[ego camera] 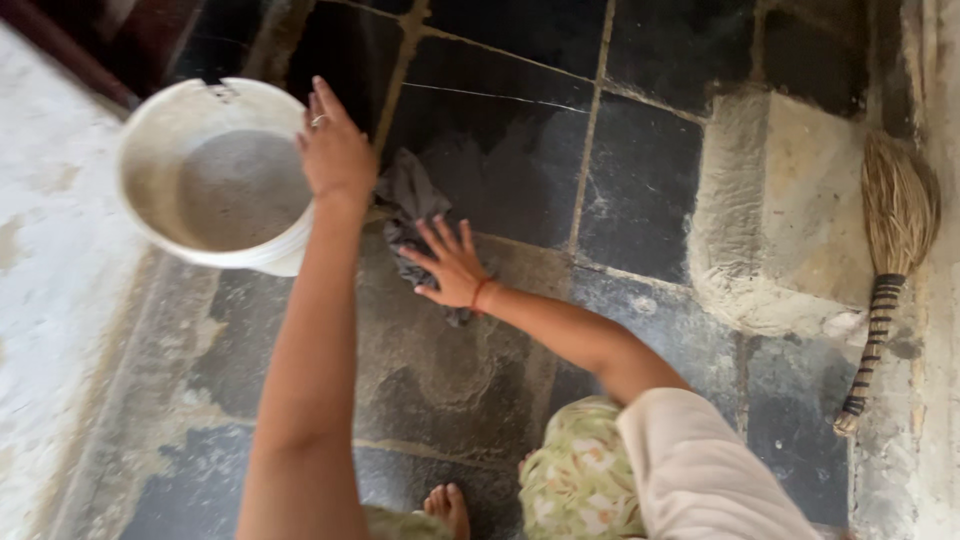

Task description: The person cleans a dark-tiled floor by hand using a damp cloth. The person repeatedly wrings the cloth in a white bucket of soapy water, scrubs individual floor tiles and along the baseboard, and moves the bucket as they progress across the room.

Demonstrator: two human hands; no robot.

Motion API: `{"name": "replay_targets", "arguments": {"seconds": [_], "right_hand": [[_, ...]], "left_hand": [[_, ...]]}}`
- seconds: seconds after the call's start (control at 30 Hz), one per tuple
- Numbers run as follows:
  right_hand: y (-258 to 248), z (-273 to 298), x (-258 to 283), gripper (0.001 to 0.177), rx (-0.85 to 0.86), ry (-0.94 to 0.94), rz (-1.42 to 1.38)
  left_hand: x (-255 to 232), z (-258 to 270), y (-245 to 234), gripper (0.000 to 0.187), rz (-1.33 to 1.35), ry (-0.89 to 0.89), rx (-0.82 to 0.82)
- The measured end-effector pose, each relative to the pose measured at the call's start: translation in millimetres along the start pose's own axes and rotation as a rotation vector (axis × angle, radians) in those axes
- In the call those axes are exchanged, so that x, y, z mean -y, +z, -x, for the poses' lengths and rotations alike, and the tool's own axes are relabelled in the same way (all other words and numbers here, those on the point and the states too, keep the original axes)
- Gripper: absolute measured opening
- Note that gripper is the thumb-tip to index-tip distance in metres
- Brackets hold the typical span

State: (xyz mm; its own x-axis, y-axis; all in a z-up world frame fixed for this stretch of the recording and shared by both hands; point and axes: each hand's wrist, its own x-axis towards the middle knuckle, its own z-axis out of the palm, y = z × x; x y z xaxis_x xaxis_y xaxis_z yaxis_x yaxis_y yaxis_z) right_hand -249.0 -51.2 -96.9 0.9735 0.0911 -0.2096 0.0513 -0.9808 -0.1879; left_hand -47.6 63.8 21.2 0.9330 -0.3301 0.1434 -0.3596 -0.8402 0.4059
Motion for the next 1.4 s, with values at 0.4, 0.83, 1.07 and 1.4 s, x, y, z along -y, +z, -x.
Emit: {"name": "replay_targets", "arguments": {"seconds": [0.4, 0.83, 1.07, 1.4], "right_hand": [[23, -37, -257, 0.066, -0.485, 0.300, -0.022], [65, 67, -462, 0.052, -0.860, 0.921, -0.130], [18, -101, -212, 0.054, -0.583, -0.192, -0.089], [-2, -118, -246, 0.043, -0.281, -0.077, -0.089]], "left_hand": [[-34, 93, 147, 0.095, -0.464, 0.413, 0.372], [-22, 143, 258, 0.130, -0.482, 0.043, 0.595], [-21, 146, 250, 0.134, -0.445, -0.008, 0.632], [-10, 151, 242, 0.129, -0.682, 0.172, 0.666]]}}
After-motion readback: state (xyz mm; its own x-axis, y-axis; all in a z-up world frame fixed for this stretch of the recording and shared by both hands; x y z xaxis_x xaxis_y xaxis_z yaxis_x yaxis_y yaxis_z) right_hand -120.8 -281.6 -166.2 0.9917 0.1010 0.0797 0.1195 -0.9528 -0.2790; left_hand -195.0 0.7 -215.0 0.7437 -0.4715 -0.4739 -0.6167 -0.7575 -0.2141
